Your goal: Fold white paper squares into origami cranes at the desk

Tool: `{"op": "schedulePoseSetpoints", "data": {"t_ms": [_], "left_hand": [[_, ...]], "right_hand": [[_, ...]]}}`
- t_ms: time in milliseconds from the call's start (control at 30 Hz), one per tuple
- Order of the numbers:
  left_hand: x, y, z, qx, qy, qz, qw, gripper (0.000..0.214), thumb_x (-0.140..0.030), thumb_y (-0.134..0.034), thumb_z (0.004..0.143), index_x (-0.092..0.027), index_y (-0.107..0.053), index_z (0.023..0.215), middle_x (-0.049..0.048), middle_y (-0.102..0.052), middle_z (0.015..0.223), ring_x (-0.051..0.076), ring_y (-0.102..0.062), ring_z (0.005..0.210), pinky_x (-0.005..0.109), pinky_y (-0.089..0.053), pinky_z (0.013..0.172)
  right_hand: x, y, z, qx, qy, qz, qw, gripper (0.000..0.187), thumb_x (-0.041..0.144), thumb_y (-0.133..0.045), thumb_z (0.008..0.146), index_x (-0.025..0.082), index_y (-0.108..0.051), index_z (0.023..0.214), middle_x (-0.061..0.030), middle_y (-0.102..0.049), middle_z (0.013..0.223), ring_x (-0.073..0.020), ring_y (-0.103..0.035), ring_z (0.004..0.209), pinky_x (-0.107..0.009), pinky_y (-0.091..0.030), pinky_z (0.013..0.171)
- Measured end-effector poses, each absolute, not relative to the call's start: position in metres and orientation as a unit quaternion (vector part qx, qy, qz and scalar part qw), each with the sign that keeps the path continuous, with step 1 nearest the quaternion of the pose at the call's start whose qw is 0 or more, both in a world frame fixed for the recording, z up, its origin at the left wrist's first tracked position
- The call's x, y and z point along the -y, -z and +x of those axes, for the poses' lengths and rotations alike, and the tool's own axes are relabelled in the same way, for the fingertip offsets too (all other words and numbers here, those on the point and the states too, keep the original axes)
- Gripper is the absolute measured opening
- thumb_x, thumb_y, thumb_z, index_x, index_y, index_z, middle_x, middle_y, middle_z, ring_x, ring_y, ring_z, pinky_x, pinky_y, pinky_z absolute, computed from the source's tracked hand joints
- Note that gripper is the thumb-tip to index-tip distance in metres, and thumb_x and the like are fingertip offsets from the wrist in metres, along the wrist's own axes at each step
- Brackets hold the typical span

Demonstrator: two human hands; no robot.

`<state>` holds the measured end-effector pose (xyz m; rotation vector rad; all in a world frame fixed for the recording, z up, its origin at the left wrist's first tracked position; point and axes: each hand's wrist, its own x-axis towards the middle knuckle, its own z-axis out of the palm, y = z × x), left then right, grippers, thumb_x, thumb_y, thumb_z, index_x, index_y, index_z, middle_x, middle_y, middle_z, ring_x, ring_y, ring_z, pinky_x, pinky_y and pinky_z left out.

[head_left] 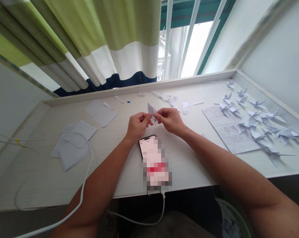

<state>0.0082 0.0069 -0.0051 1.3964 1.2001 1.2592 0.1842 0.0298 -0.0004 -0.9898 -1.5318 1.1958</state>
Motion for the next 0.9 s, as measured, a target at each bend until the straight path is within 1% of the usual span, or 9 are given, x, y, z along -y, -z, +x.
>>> {"op": "schedulePoseSetpoints", "data": {"t_ms": [67, 267, 433, 600, 667, 733, 800, 833, 900], "left_hand": [[-0.006, 0.005, 0.011, -0.494, -0.513, 0.563, 0.42, 0.046, -0.062, -0.075, 0.086, -0.017, -0.072, 0.077, 0.004, -0.071, 0.065, 0.011, -0.052, 0.053, 0.026, -0.041, 0.053], [-0.004, 0.005, 0.012, -0.512, -0.504, 0.569, 0.4, 0.046, -0.062, -0.072, 0.088, -0.018, -0.07, 0.076, 0.0032, -0.07, 0.063, 0.012, -0.055, 0.053, 0.026, -0.044, 0.055], [-0.006, 0.006, 0.009, -0.503, -0.502, 0.577, 0.404, 0.049, -0.066, -0.07, 0.088, -0.018, -0.067, 0.075, 0.0028, -0.069, 0.063, 0.012, -0.058, 0.055, 0.026, -0.045, 0.057], [-0.008, 0.012, 0.009, -0.507, -0.489, 0.575, 0.417, 0.049, -0.065, -0.069, 0.089, -0.018, -0.065, 0.079, 0.003, -0.069, 0.065, 0.012, -0.058, 0.056, 0.026, -0.045, 0.058], [-0.008, 0.015, 0.008, -0.514, -0.478, 0.577, 0.417, 0.043, -0.06, -0.069, 0.091, -0.017, -0.068, 0.093, 0.0033, -0.071, 0.071, 0.013, -0.059, 0.057, 0.027, -0.046, 0.059], [-0.008, 0.015, 0.006, -0.529, -0.479, 0.593, 0.373, 0.04, -0.051, -0.068, 0.094, -0.017, -0.066, 0.116, 0.0036, -0.073, 0.081, 0.014, -0.061, 0.062, 0.027, -0.047, 0.061], [-0.008, 0.012, 0.001, -0.542, -0.486, 0.63, 0.27, 0.044, -0.042, -0.068, 0.095, -0.02, -0.06, 0.133, 0.0057, -0.075, 0.097, 0.016, -0.064, 0.075, 0.028, -0.049, 0.066], [-0.008, 0.01, -0.002, -0.542, -0.482, 0.658, 0.206, 0.045, -0.038, -0.067, 0.096, -0.021, -0.059, 0.137, 0.0076, -0.075, 0.105, 0.018, -0.065, 0.084, 0.03, -0.05, 0.07], [-0.009, 0.006, -0.008, -0.516, -0.458, 0.717, 0.095, 0.04, -0.033, -0.064, 0.098, -0.023, -0.062, 0.137, 0.0109, -0.073, 0.12, 0.024, -0.064, 0.106, 0.038, -0.052, 0.088]], "right_hand": [[-0.03, 0.0, 0.185, 0.619, -0.491, -0.398, 0.466, 0.053, 0.069, -0.08, 0.077, 0.016, -0.07, 0.074, -0.0013, -0.065, 0.064, -0.0135, -0.056, 0.061, -0.028, -0.045, 0.059], [-0.032, 0.001, 0.187, 0.578, -0.554, -0.368, 0.472, 0.05, 0.065, -0.07, 0.088, 0.017, -0.071, 0.074, -0.005, -0.071, 0.074, -0.0165, -0.065, 0.073, -0.033, -0.058, 0.076], [-0.03, 0.0, 0.187, 0.586, -0.554, -0.37, 0.461, 0.039, 0.055, -0.077, 0.084, 0.016, -0.074, 0.078, -0.0039, -0.072, 0.075, -0.0158, -0.065, 0.072, -0.032, -0.056, 0.076], [-0.03, 0.004, 0.185, 0.621, -0.516, -0.379, 0.452, 0.038, 0.054, -0.076, 0.085, 0.017, -0.07, 0.079, -0.0028, -0.071, 0.073, -0.0158, -0.064, 0.071, -0.031, -0.052, 0.073], [-0.031, 0.007, 0.186, 0.642, -0.467, -0.399, 0.459, 0.034, 0.05, -0.072, 0.089, 0.018, -0.068, 0.081, -0.0029, -0.071, 0.075, -0.0171, -0.065, 0.072, -0.032, -0.053, 0.072], [-0.033, 0.009, 0.189, 0.685, -0.366, -0.426, 0.464, 0.025, 0.042, -0.068, 0.093, 0.02, -0.067, 0.083, -0.0046, -0.073, 0.081, -0.0194, -0.066, 0.077, -0.035, -0.054, 0.075], [-0.036, 0.008, 0.194, 0.748, -0.23, -0.431, 0.449, 0.016, 0.032, -0.063, 0.097, 0.021, -0.068, 0.087, -0.0083, -0.076, 0.092, -0.0231, -0.068, 0.088, -0.04, -0.056, 0.084], [-0.039, 0.006, 0.197, 0.781, -0.163, -0.42, 0.432, 0.015, 0.028, -0.06, 0.098, 0.021, -0.069, 0.089, -0.0106, -0.077, 0.099, -0.0253, -0.069, 0.094, -0.043, -0.055, 0.089], [-0.043, 0.003, 0.202, 0.84, -0.072, -0.379, 0.381, 0.02, 0.022, -0.053, 0.102, 0.02, -0.072, 0.095, -0.013, -0.078, 0.107, -0.028, -0.07, 0.108, -0.049, -0.052, 0.104]]}}
